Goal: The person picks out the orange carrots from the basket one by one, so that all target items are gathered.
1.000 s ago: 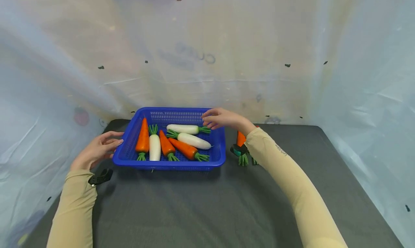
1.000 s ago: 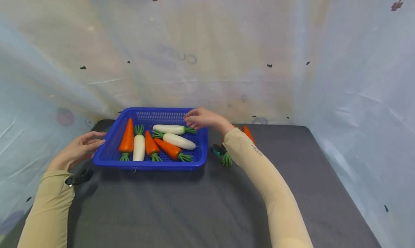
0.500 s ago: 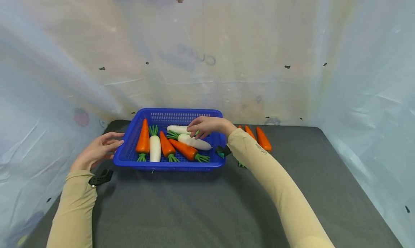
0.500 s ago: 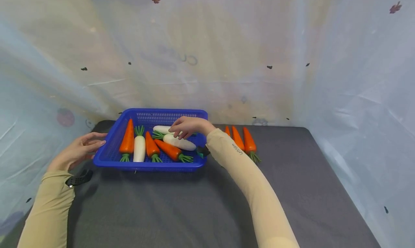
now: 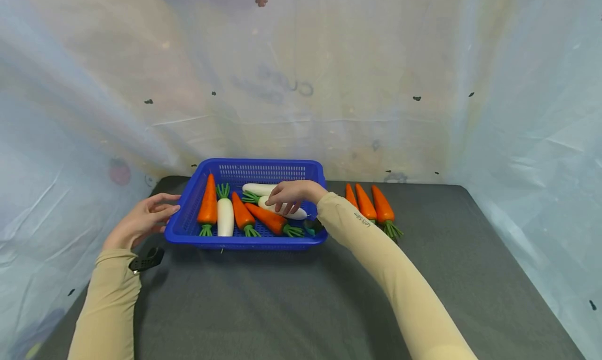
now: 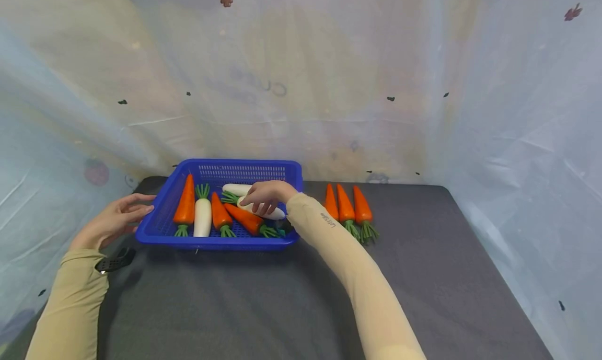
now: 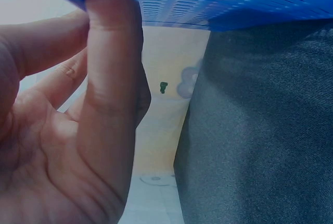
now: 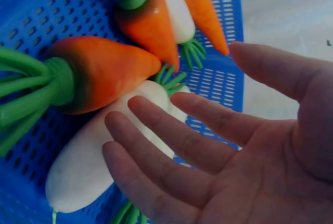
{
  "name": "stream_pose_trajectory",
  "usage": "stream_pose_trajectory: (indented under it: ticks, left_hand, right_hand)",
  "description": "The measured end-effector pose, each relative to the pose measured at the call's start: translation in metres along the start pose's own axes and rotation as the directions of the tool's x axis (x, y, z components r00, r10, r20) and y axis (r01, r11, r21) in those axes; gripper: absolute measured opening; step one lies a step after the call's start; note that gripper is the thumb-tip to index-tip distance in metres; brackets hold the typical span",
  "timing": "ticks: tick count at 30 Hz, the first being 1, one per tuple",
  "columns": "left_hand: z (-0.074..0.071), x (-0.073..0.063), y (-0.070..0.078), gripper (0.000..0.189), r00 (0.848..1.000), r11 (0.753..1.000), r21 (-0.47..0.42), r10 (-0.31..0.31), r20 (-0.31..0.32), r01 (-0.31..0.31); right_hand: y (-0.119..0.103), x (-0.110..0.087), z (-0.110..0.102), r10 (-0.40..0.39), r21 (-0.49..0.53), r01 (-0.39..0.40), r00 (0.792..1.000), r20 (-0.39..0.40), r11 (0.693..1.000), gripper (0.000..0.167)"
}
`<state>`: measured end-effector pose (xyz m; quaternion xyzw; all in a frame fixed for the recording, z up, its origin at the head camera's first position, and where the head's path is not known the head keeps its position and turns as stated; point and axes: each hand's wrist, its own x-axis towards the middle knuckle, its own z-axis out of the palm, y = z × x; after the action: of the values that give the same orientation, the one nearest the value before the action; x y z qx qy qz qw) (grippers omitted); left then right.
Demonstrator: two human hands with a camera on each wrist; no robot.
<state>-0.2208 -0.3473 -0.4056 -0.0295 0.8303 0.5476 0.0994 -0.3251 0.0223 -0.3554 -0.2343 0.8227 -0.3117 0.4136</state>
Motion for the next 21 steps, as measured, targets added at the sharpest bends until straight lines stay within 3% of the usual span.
stream_pose_trajectory:
  ticks: [7,21]
  left_hand:
    - [-0.001,0.002,-0.002,0.064,1.000,1.000,-0.012,0.000,0.009,0.000]
    - [-0.002,0.000,-0.002,0.065,1.000,1.000,-0.009,0.009,0.015,-0.009]
  right_hand:
    - [0.000,0.006,0.005,0.086,-0.045,-0.086,0.996,-0.003,0.995,0.050]
    - [-0.002,0.011,0.010,0.167,-0.076,-0.163,0.985,0.044,0.984,0.050]
